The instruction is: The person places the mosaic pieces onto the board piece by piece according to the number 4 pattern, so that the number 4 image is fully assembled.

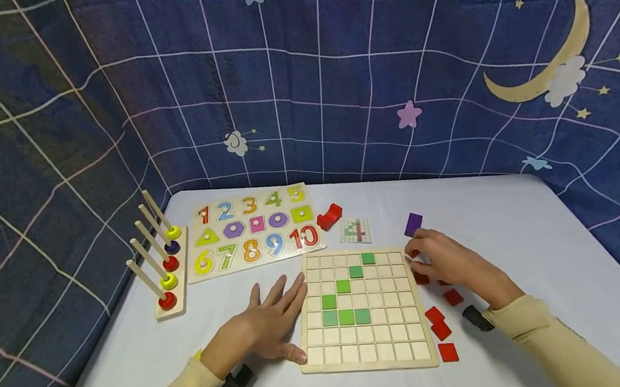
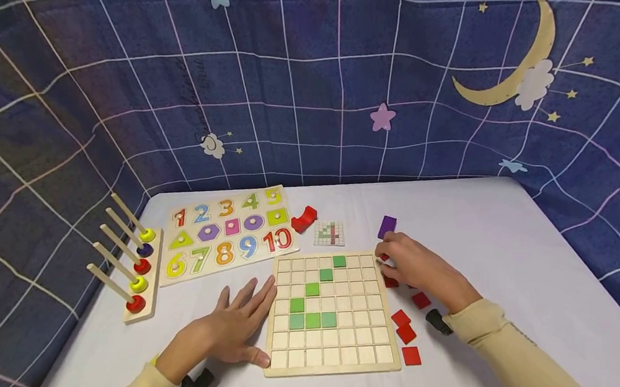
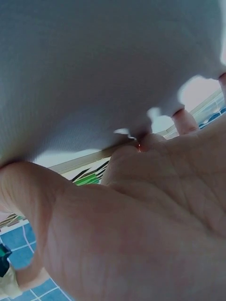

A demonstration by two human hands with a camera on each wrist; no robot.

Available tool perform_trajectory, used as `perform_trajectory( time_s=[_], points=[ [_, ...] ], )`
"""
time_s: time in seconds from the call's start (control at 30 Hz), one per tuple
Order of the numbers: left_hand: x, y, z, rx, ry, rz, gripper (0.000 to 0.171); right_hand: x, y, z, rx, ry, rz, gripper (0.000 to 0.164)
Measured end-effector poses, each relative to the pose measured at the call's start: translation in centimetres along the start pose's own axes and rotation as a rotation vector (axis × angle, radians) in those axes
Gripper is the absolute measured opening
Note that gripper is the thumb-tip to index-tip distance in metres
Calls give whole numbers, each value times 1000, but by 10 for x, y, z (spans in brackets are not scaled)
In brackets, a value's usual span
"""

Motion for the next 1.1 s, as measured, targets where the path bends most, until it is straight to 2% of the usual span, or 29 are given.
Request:
perform_trajectory(
  time_s=[0.2,0.33,0.67,0.83,0.93,1.1],
  points=[
    [3,1,0,7,-19,-3,129,5,-6,-17,48,-1,-55,6],
    [4,1,0,5,-20,-3,130,7,-8,-20,48,26,-97,8],
    [-1,-1,1,-1,-28,-10,128,6,-15,-32,150,-35,-27,12],
    [0,0,1,-8,-23,-3,129,1,-15,-19,95,-35,-47,11],
    [0,0,1,-6,-18,-5,130,0,-17,-1,7,-29,-49,11],
    [0,-1,1,-4,-17,-9,130,10,-22,28,-121,-43,-2,12]
  ],
)
Point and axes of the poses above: each hand's wrist, its own y-axis away from the middle knuckle, its own x-axis out of the palm, z = x × y, the point moved 10 cm from there along -y, towards the middle knuckle, and after that the axes turned 5 degrees about -y, right-handed, at the moved point
